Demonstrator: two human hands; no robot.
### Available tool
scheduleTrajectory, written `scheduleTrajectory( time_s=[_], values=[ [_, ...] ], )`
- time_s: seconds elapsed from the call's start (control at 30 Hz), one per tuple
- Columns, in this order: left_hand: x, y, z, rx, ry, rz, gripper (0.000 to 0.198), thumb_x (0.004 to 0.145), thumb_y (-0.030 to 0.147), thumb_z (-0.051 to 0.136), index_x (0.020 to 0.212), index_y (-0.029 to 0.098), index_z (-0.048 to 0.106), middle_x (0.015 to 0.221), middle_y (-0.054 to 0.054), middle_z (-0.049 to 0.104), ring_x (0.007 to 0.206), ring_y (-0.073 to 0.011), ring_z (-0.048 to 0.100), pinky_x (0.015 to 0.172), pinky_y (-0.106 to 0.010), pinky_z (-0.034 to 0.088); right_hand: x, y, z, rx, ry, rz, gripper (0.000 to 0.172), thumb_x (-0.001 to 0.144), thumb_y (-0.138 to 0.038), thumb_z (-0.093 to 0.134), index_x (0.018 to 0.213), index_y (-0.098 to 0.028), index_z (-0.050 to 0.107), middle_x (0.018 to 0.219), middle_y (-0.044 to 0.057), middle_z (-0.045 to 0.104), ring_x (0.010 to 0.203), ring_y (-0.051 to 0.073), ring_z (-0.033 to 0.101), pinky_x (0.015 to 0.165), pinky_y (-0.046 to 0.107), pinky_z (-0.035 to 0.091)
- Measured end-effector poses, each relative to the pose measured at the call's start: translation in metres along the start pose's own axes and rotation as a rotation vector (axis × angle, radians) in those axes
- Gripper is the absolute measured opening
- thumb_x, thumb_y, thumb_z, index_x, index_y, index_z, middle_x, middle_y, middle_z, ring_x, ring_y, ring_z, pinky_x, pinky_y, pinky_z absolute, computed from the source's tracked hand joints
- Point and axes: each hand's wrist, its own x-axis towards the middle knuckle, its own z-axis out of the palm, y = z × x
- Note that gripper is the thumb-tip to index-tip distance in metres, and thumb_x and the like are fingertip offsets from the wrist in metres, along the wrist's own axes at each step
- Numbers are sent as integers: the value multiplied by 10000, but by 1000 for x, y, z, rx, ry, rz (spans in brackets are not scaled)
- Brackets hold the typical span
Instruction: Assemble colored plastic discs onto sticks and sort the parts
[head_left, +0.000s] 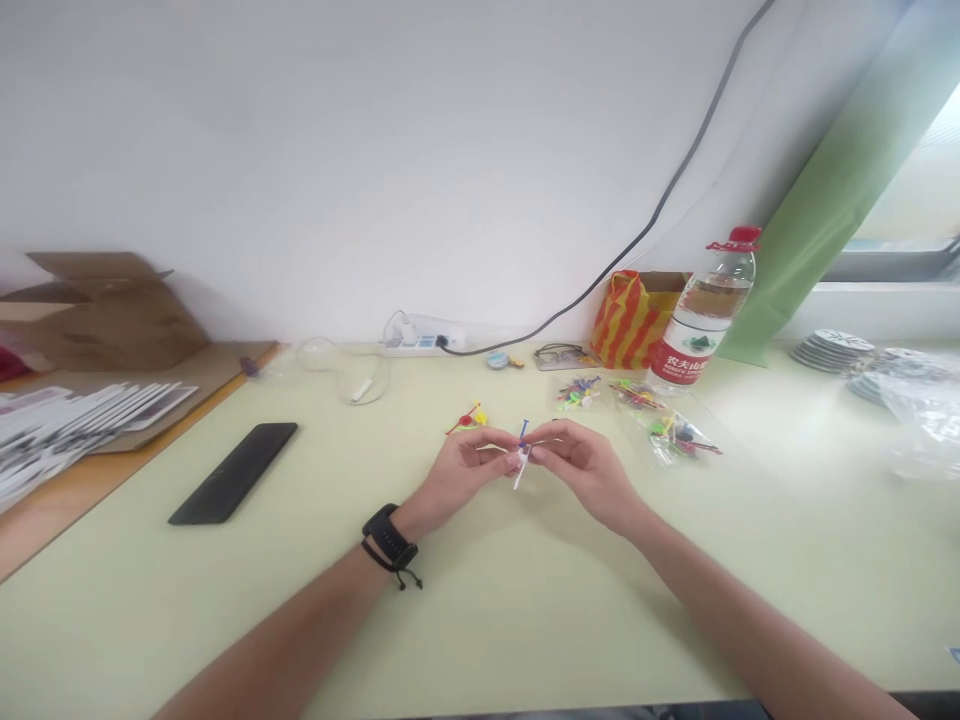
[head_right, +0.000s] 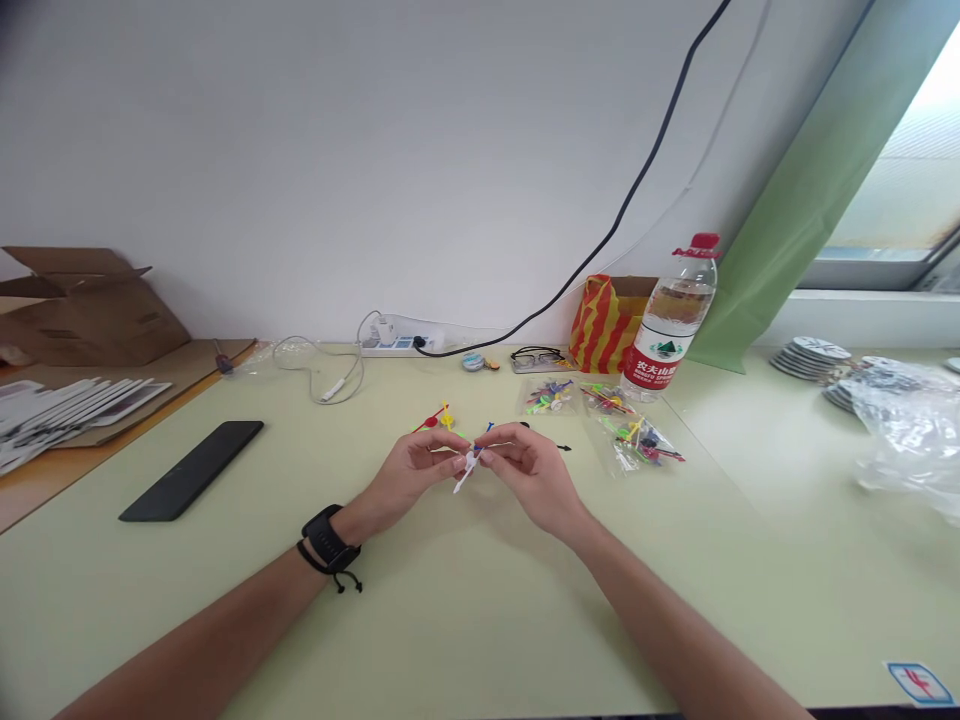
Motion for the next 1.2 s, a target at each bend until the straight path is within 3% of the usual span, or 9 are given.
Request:
scheduleTrajectory(
  time_s=[0.23,0.37,0.47,0.6,0.67,0.73,0.83,1.03,1.2],
  values=[
    [1,0,-1,30,13,-5,327,838,380,815,1077,164,758,974,-87,760,866,-200,710,837,-350,581,-2,1,-2,-245,31,-176,196,969,-388,637,1092,-251,705,1199,104,686,1094,243,673,970,430,567],
    [2,-3,-2,17,21,-40,320,837,372,820,1066,156,763,954,-81,760,867,-190,706,843,-339,584,-3,1,-6,-465,91,-263,202,984,-341,595,1145,-255,682,976,72,640,792,186,606,734,359,546],
    [3,-4,-3,17,29,-59,329,831,379,824,1065,154,769,957,-89,768,879,-196,707,853,-350,589,-3,5,-9,-474,82,-217,326,1006,-354,551,1319,-272,592,800,13,554,680,167,520,621,319,481],
    [4,-4,-4,14,58,-57,365,817,402,831,1074,149,774,965,-99,776,858,-204,714,864,-376,595,-5,8,-7,-406,81,-174,615,999,-392,553,1559,-315,309,905,7,565,659,148,512,605,298,461],
    [4,-5,-4,3,64,-56,363,815,398,834,1070,145,775,963,-99,777,855,-203,717,860,-372,597,-5,6,-7,-384,90,-165,482,993,-428,551,1448,-303,452,939,11,575,648,139,500,609,296,453],
    [5,-5,-5,-9,72,-53,345,810,385,841,1054,149,779,956,-91,780,839,-194,721,854,-358,596,-5,2,-8,-356,26,-101,287,1016,-472,491,1027,-242,663,825,13,560,625,142,472,606,301,433],
    [5,-6,-5,-21,86,-53,316,804,370,849,1033,162,785,938,-76,785,798,-177,723,854,-344,590,-2,-3,-14,-264,-110,23,612,1039,-516,416,509,-210,432,567,0,404,557,144,390,566,314,365],
    [5,-7,-5,-19,91,-51,321,819,359,839,1060,157,778,969,-85,781,825,-178,719,849,-341,593,3,-6,-17,-56,10,89,366,965,-515,608,762,-210,600,695,0,592,582,131,449,562,290,364],
    [4,-7,-6,10,62,-33,298,852,355,810,1077,163,772,956,-81,773,845,-185,719,843,-339,595,1,-12,-11,52,-40,114,273,938,-488,665,910,-219,633,862,38,706,607,132,526,622,313,469]
  ],
)
